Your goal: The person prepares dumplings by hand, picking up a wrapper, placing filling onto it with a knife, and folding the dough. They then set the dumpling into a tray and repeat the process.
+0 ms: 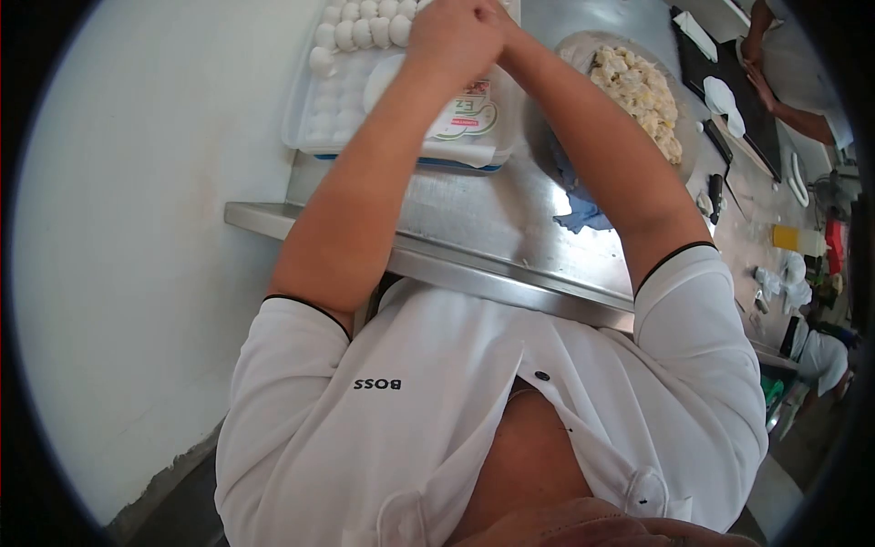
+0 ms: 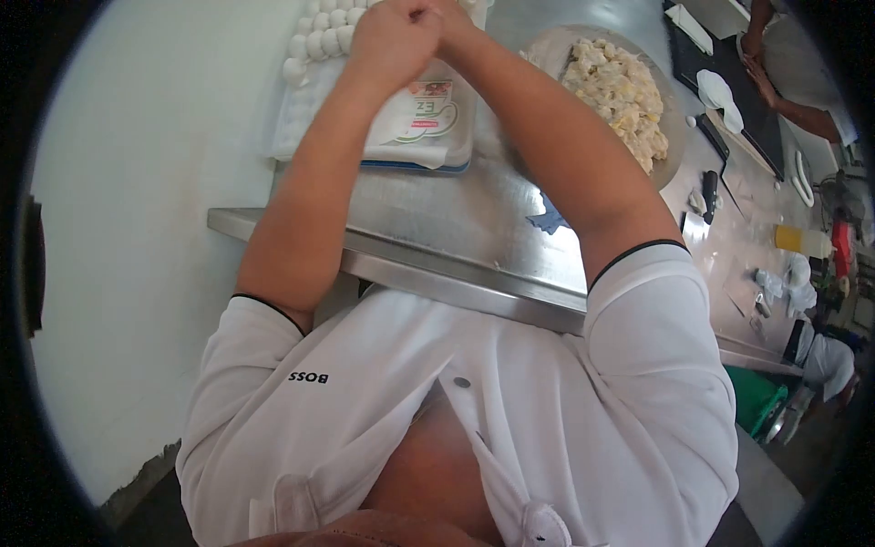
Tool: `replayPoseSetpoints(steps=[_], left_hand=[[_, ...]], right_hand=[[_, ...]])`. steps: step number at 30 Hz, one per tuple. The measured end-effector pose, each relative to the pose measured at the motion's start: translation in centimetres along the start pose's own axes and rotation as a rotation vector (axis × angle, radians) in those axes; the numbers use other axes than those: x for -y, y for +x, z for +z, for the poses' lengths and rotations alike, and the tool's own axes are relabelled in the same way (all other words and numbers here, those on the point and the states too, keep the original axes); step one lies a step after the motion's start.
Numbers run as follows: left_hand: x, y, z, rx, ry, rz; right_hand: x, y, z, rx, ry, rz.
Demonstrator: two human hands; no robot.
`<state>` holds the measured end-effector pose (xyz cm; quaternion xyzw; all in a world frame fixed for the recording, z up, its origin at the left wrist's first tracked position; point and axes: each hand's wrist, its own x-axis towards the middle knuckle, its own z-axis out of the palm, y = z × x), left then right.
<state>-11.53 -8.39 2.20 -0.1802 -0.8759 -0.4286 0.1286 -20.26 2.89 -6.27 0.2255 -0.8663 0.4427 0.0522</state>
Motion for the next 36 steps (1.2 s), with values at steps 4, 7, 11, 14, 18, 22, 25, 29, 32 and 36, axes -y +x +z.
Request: replayPoseSetpoints(steps=[4,7,11,14,18,22,25,29,32,36], left_hand=[[2.6,1.2,-3.6,0.147,0.267,-0.049],[3.7,1.3,-5.1,0.276,0.553,-0.107],[8.8,1.6,-4.6,0.447,0.673,-0.249],[7.7,1.2,-3.8,0.450,0.710,-0.284],[6.9,0.9,-4.1,0.415,0.696,-0.406],[6.5,0.8,-4.7,0.451,0.701,-0.368],[9.4,2.0,-4.4,0.493,0.633,-0.424],[8.4,1.6,-5.4,0.503,0.495,-0.206],[5.5,1.0,-6.3,0.475,0.018,-0.387],[3.8,0.9,-6.9,0.478,-0.616,-0.485]], right_hand=[[2.7,-2.4,-0.4,-0.209,-0.428,0.032],[5.9,-4.2,-1.7,-0.113,-0.436,0.103],[10.2,-8.8,-2.8,-0.015,-0.219,-0.036],[12.8,-11.9,-3.7,0.166,-0.215,0.020],[14.3,-16.0,-5.0,0.214,-0.174,0.014],[14.2,-18.7,-5.6,0.167,-0.172,0.035],[14.1,-19.5,-6.5,0.129,-0.127,0.084],[14.7,-19.7,-7.9,0.105,-0.069,0.199],[12.7,-19.5,-7.4,0.020,-0.056,0.127],[13.3,-18.9,-6.9,0.017,0.026,0.233]])
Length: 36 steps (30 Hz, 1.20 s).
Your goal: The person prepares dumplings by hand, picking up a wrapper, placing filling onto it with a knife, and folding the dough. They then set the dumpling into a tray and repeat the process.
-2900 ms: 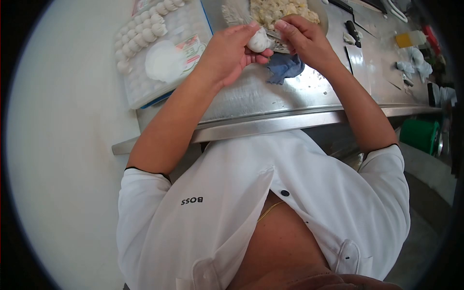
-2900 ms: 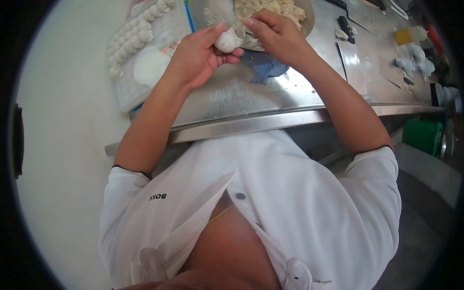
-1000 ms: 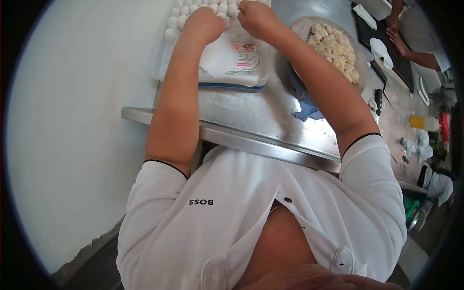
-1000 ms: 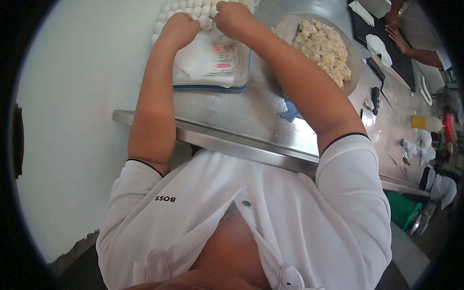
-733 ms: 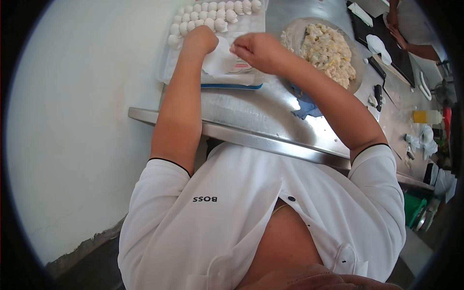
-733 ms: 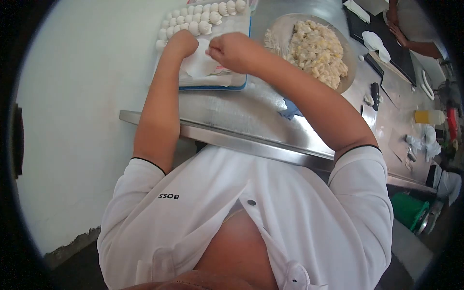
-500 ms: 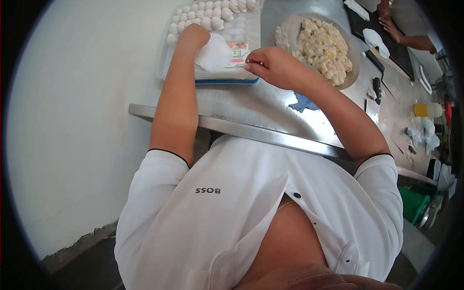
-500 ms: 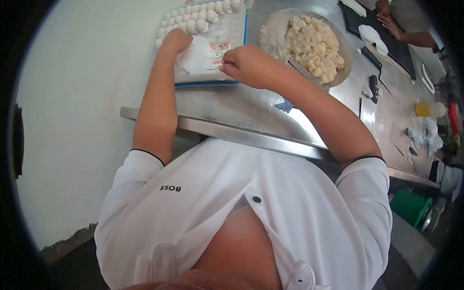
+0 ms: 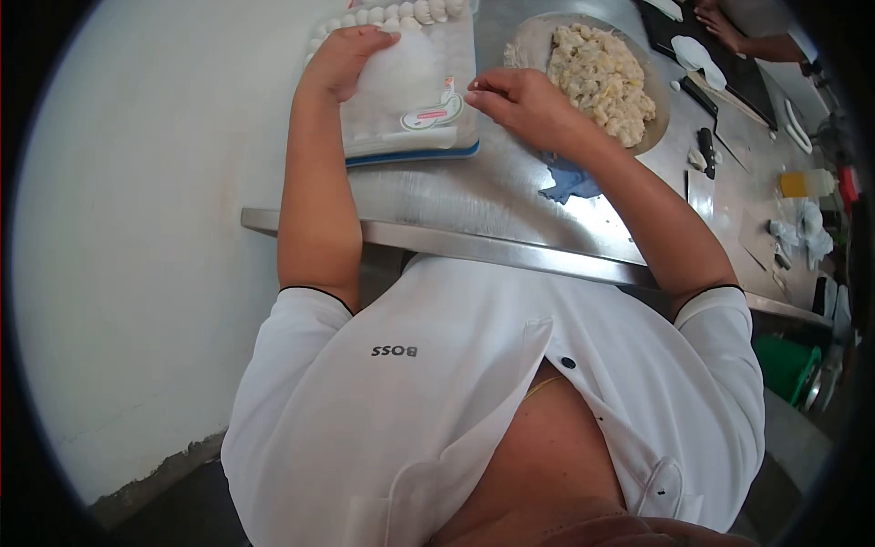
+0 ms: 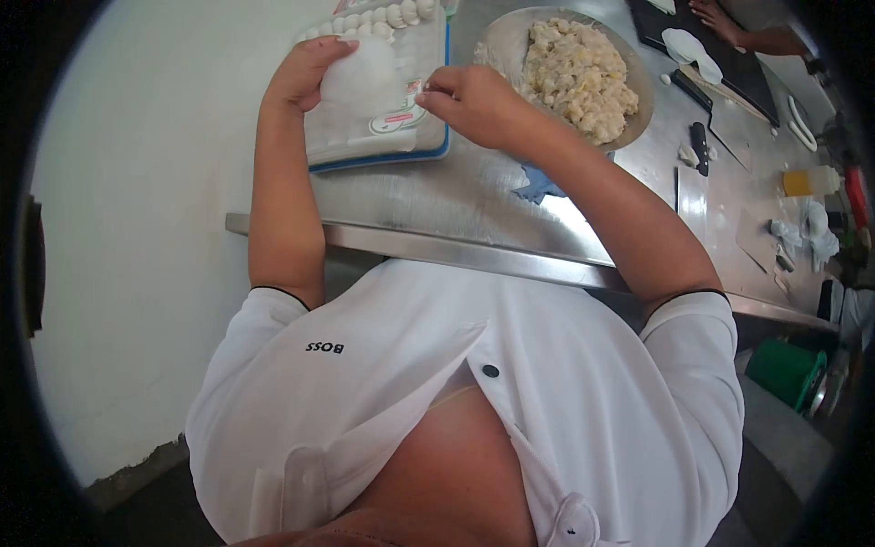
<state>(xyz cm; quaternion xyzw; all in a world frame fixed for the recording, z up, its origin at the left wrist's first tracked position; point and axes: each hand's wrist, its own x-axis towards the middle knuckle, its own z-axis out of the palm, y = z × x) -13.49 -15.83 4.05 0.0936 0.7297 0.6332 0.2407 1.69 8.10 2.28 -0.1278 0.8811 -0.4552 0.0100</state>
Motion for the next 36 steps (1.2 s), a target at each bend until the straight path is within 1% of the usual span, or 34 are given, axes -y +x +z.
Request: replayPoseSetpoints(steps=[1,2,3,4,6,10,11,12,14,15,17,18,20,21,23,24,26,27,29,30,32,33,34,35,36], left_hand=[[0.0,0.0,0.3,0.005,-0.001,-0.001],[-0.1,0.1,0.6,0.055,-0.139,0.044],[-0.4,0.0,1.2,0.105,-0.277,0.087],[-0.6,-0.1,1.9,0.114,-0.277,0.085],[-0.9,-0.5,3.4,0.166,-0.454,0.153],[-0.5,0.0,4.8,0.176,-0.482,0.202],[-0.3,0.0,4.7,0.219,-0.457,0.192],[-0.2,0.1,4.6,0.260,-0.432,0.184],[0.0,0.3,4.5,0.239,-0.415,0.167],[0.0,0.4,4.5,0.220,-0.394,0.152],[0.1,0.5,4.7,0.191,-0.407,0.168],[0.1,0.5,4.7,0.166,-0.418,0.183],[0.1,0.6,4.7,0.178,-0.426,0.177],[0.1,0.6,4.7,0.191,-0.435,0.170],[0.1,0.6,4.7,0.201,-0.424,0.155],[0.1,0.6,4.7,0.209,-0.412,0.143],[0.1,0.7,4.4,0.203,-0.398,0.136],[0.0,0.5,4.4,0.197,-0.382,0.130],[-0.2,0.3,4.0,0.165,-0.361,0.095],[-0.4,0.1,4.0,0.138,-0.336,0.056],[-0.5,0.0,3.9,0.096,-0.325,0.044],[-0.4,-0.1,3.8,0.057,-0.311,0.032],[-0.3,0.0,3.6,0.054,-0.314,0.031],[-0.1,0.2,3.5,0.004,-0.273,0.005],[-0.2,0.1,3.5,-0.045,-0.231,-0.021]], right_hand=[[-0.2,0.3,0.6,-0.057,0.043,-0.030],[-0.2,0.6,1.0,-0.115,0.084,-0.059],[0.2,0.9,1.1,-0.119,0.083,-0.053],[0.9,1.2,1.0,-0.163,0.097,-0.034],[2.0,1.9,0.8,-0.213,0.110,-0.011],[2.0,3.5,0.8,-0.317,0.094,0.027],[1.7,3.9,0.9,-0.361,0.107,0.028],[1.2,4.1,1.1,-0.358,0.106,0.029],[0.0,4.5,1.7,-0.359,0.232,0.008],[-0.5,4.6,1.9,-0.355,0.231,0.008],[-1.4,4.9,2.2,-0.447,0.146,-0.053],[-1.0,4.8,1.9,-0.446,0.146,-0.054],[-0.4,4.6,1.4,-0.384,0.203,0.061],[-0.4,4.6,1.4,-0.385,0.202,0.062],[-0.6,4.6,1.4,-0.362,0.134,-0.026],[-0.8,4.6,1.2,-0.362,0.132,-0.026],[-1.0,4.6,1.0,-0.327,0.221,0.050],[-0.6,4.5,0.9,-0.321,0.219,0.050],[0.4,4.5,0.5,-0.329,0.616,0.210],[0.0,4.8,0.5,-0.324,0.613,0.211],[-1.7,5.6,0.8,-0.273,0.868,0.321],[-2.2,5.8,0.9,-0.271,0.866,0.322],[-2.7,6.1,1.1,-0.271,0.930,0.354],[-3.2,6.3,1.2,-0.272,0.995,0.385],[-3.7,6.5,1.1,-0.270,0.994,0.387]])
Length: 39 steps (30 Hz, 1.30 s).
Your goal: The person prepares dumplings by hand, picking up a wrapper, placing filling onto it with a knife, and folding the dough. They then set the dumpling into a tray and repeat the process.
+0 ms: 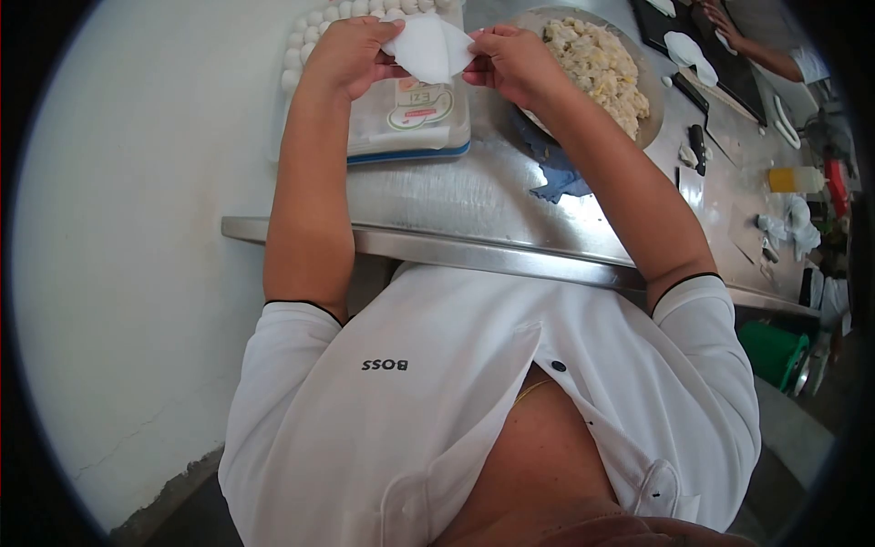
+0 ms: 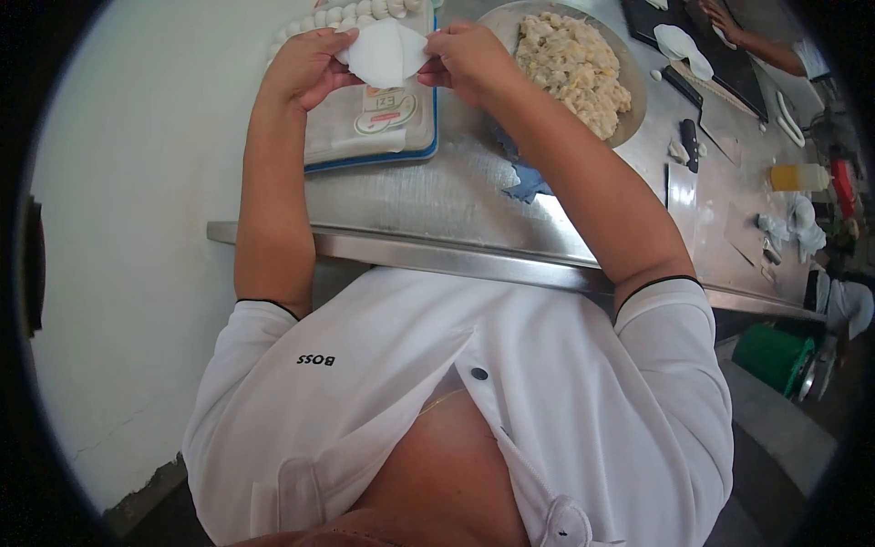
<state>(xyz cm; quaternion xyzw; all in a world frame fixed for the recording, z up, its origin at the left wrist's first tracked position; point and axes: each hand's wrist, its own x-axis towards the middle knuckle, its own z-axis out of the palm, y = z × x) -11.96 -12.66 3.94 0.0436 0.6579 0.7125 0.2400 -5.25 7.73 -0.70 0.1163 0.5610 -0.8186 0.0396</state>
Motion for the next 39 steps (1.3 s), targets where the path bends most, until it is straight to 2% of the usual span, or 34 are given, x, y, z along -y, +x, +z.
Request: replayPoseSetpoints(steps=[3,10,12,14,16,17,18,19,20,22,23,25,27,30,32,34,35,37,39], left_hand=[[-0.2,-0.4,0.3,-0.100,0.142,-0.054],[-0.5,0.7,-3.0,-0.217,0.169,-0.073],[-1.2,0.6,-4.0,-0.419,0.182,0.000],[-1.5,0.7,-4.4,-0.461,0.159,0.003],[-1.4,0.7,-4.3,-0.354,0.015,0.062],[-1.3,0.8,-4.2,-0.364,0.013,0.064],[-1.0,0.9,-3.7,-0.258,-0.064,0.091],[-0.9,0.8,-3.0,-0.151,-0.142,0.116],[-0.6,0.6,-2.3,-0.155,-0.144,0.116],[-0.6,-0.5,-0.7,0.143,-0.295,0.150],[-0.7,-0.8,-0.7,0.219,-0.245,0.173],[-1.1,-1.7,0.4,0.250,-0.254,0.172],[-1.6,-2.6,1.7,0.286,-0.264,0.172],[-2.0,-3.0,2.2,0.274,-0.256,0.155],[-1.7,-2.3,1.5,0.345,-0.168,0.191],[-1.7,-2.3,1.3,0.343,-0.149,0.184],[-1.7,-2.3,1.3,0.340,-0.132,0.175],[-1.2,-1.7,0.7,0.339,-0.096,0.172],[-1.2,-1.5,0.6,0.338,-0.057,0.174]], right_hand=[[-0.4,0.7,-1.1,0.003,0.047,0.083],[-0.8,1.4,-3.2,-0.035,0.071,0.126],[-1.1,1.8,-3.9,-0.030,0.069,0.124],[-1.4,2.1,-4.9,0.001,0.035,0.143],[-0.3,1.0,-4.6,0.011,0.039,0.179],[0.2,0.8,-4.3,0.017,0.045,0.210],[0.2,0.9,-4.1,0.025,0.043,0.213],[0.2,1.0,-4.1,-0.053,-0.082,0.131],[0.3,1.0,-4.1,-0.132,-0.207,0.045],[0.8,0.8,-3.9,-0.111,-0.253,0.001],[1.1,0.6,-3.8,-0.111,-0.331,-0.025],[1.5,0.3,-3.6,-0.113,-0.408,-0.057],[1.8,0.1,-3.5,-0.028,-0.359,0.053],[0.3,0.3,-4.0,0.039,-0.232,0.074],[-0.8,0.6,-4.0,0.015,-0.290,0.040],[-1.2,0.1,-3.3,-0.109,-0.668,-0.040],[-1.6,0.2,-3.3,-0.108,-0.667,-0.041],[-2.2,0.2,-3.2,-0.143,-0.998,-0.436],[-2.0,0.0,-3.2,-0.100,-1.099,-0.498]])
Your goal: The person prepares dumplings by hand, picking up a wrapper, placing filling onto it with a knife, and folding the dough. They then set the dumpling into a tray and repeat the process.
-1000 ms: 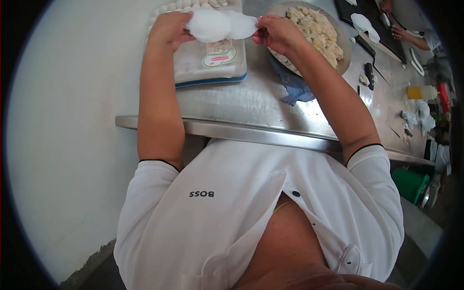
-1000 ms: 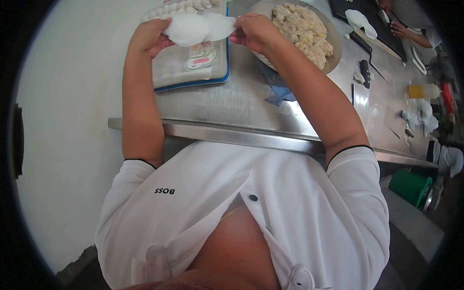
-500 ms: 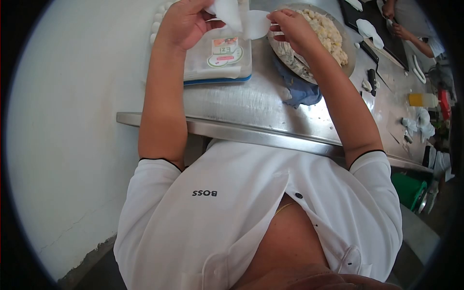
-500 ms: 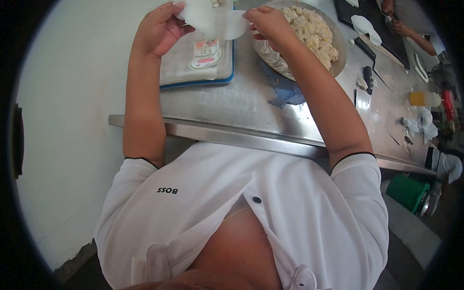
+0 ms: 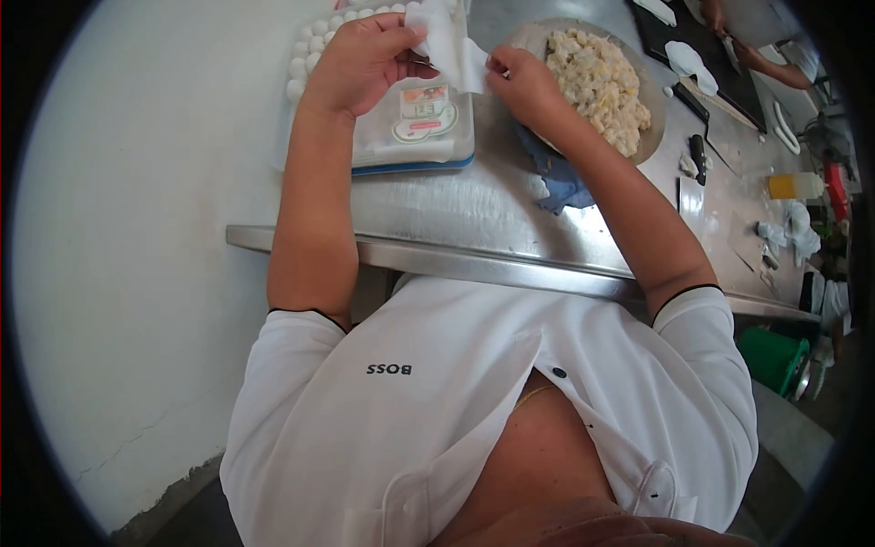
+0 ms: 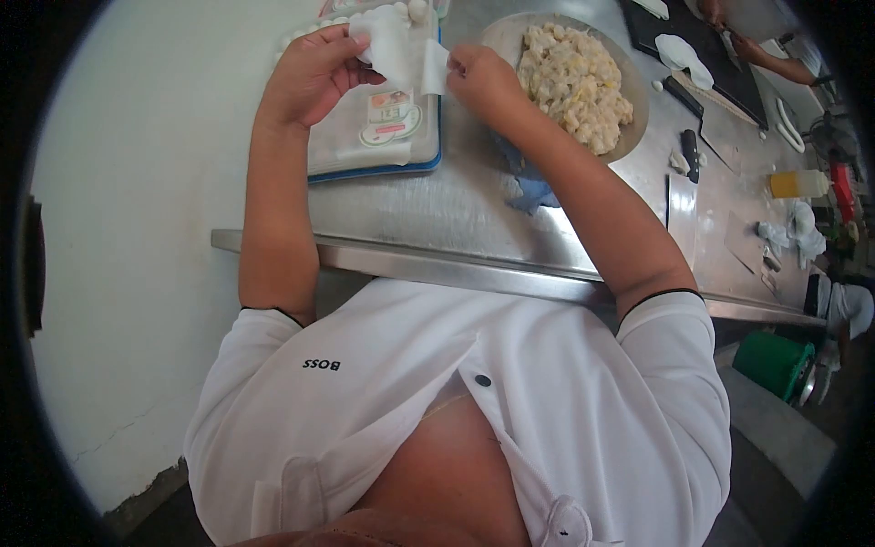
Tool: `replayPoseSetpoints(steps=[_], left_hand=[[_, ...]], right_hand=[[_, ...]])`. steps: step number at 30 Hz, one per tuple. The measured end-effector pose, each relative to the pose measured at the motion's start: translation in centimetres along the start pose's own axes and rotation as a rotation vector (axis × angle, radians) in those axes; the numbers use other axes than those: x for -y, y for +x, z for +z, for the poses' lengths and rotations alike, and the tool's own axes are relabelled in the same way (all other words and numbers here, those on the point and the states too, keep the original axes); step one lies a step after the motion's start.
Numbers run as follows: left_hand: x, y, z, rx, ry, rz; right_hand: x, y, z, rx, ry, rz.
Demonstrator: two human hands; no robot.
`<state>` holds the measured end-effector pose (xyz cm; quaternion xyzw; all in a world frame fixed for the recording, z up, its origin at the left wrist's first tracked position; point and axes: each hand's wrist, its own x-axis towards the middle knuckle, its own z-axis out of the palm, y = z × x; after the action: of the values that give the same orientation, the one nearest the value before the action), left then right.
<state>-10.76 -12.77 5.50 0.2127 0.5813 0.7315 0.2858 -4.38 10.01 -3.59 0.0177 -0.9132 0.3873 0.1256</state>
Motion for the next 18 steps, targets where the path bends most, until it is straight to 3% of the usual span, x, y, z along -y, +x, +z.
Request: replayPoseSetpoints(steps=[1,8,11,13,16,18], left_hand=[[0.0,0.0,0.2,-0.025,0.034,0.005],[-0.5,-0.5,1.2,-0.053,0.141,0.028],[-0.3,-0.6,1.2,-0.032,0.234,0.029],[-0.2,-0.6,2.1,-0.017,0.260,0.023],[-0.3,-1.0,3.2,0.032,0.312,0.033],[-0.2,-0.9,3.6,0.068,0.338,0.047]], right_hand=[[0.2,0.0,-0.2,0.026,-0.090,-0.081],[1.8,0.6,-2.1,0.021,-0.144,-0.075],[5.8,0.1,-4.1,-0.049,0.101,-0.045],[7.9,-0.4,-4.7,-0.068,0.278,-0.140],[9.1,-1.0,-4.9,-0.001,0.266,-0.067],[8.4,-0.9,-4.3,-0.063,0.267,-0.104]])
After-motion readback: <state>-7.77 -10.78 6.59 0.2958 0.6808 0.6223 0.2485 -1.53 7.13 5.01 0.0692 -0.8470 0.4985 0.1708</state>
